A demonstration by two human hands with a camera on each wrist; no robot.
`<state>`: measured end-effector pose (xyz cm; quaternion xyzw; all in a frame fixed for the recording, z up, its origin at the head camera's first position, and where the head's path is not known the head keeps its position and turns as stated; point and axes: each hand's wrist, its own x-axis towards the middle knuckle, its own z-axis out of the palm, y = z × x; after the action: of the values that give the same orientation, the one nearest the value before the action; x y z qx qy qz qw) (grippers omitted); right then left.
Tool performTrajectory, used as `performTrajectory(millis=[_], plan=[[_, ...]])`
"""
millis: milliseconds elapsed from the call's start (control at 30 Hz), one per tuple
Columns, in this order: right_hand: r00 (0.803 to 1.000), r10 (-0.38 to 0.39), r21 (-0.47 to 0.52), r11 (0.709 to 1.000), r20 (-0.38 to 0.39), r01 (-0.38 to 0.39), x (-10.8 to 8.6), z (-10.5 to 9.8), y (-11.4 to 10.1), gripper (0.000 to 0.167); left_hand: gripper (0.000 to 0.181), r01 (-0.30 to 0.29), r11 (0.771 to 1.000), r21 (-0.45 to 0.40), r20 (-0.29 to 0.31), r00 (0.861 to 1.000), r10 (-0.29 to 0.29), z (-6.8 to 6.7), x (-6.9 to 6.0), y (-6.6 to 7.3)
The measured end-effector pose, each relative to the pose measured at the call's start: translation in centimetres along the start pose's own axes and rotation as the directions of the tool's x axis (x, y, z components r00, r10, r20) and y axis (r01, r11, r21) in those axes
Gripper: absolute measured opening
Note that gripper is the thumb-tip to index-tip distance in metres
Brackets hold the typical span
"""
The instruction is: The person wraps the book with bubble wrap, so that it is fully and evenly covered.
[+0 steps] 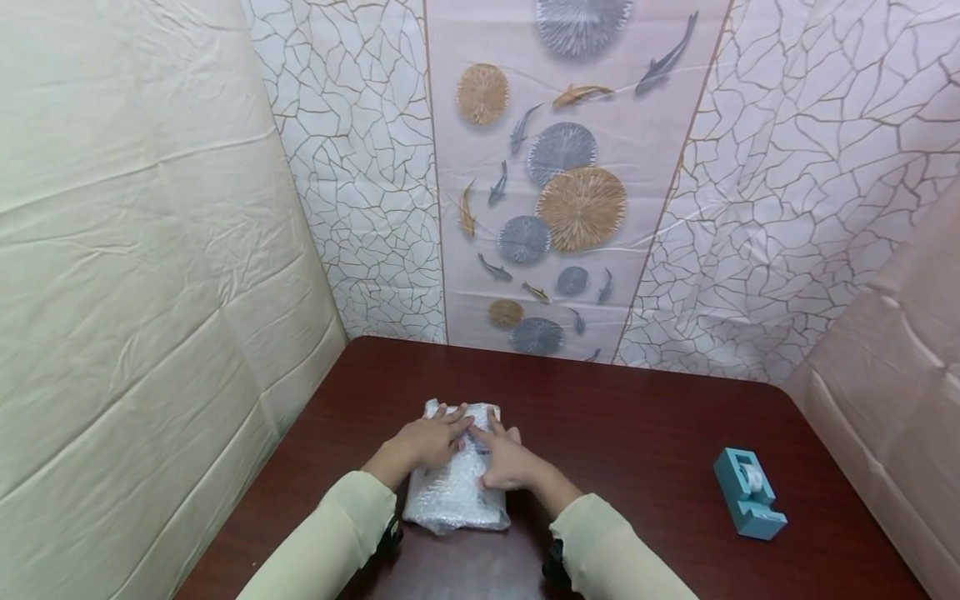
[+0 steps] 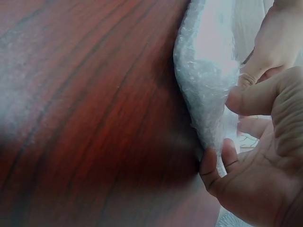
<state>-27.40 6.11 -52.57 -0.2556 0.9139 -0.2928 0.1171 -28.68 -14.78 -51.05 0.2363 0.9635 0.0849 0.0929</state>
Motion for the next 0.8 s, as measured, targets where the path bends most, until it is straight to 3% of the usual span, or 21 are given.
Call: performTrajectory(millis=[167,433,533,633,767,800], plan=[[0.998,-0.054,-0.009,0.999,-0.043,0.054,-0.5,0.2,0.2,0.104,0.054,0.002,1.0,-0.009,-0.003,1.0,-0.002,-0.1,0.2,0.0],[0.996,-0.085,-0.126,0.989,-0.037,0.08,-2.5,1.0,0.3,0.081,0.054,0.008,0.999,-0.033,0.011,1.0,-0.007,0.4,0.1,-0.1],[0.99,-0.123,-0.192,0.975,-0.063,0.108,-2.8,1.5,0.8,0.078,0.055,0.002,0.999,-0.043,-0.004,1.0,-0.003,1.4,0.7,-0.9],[0.987,-0.14,-0.251,0.961,-0.079,0.116,-2.9,1.6,0.9,0.075,0.057,-0.011,0.999,-0.05,-0.031,0.999,0.01,3.5,2.3,-2.8],[0.995,-0.101,-0.335,0.938,-0.025,0.087,-3.2,1.1,0.7,0.067,0.058,-0.019,0.999,-0.048,-0.055,0.998,0.016,5.4,4.0,-4.6],[0.995,-0.097,-0.358,0.93,-0.002,0.09,-3.2,1.0,0.8,0.065,0.058,-0.011,0.998,-0.061,-0.052,0.999,0.008,5.3,3.9,-4.6]])
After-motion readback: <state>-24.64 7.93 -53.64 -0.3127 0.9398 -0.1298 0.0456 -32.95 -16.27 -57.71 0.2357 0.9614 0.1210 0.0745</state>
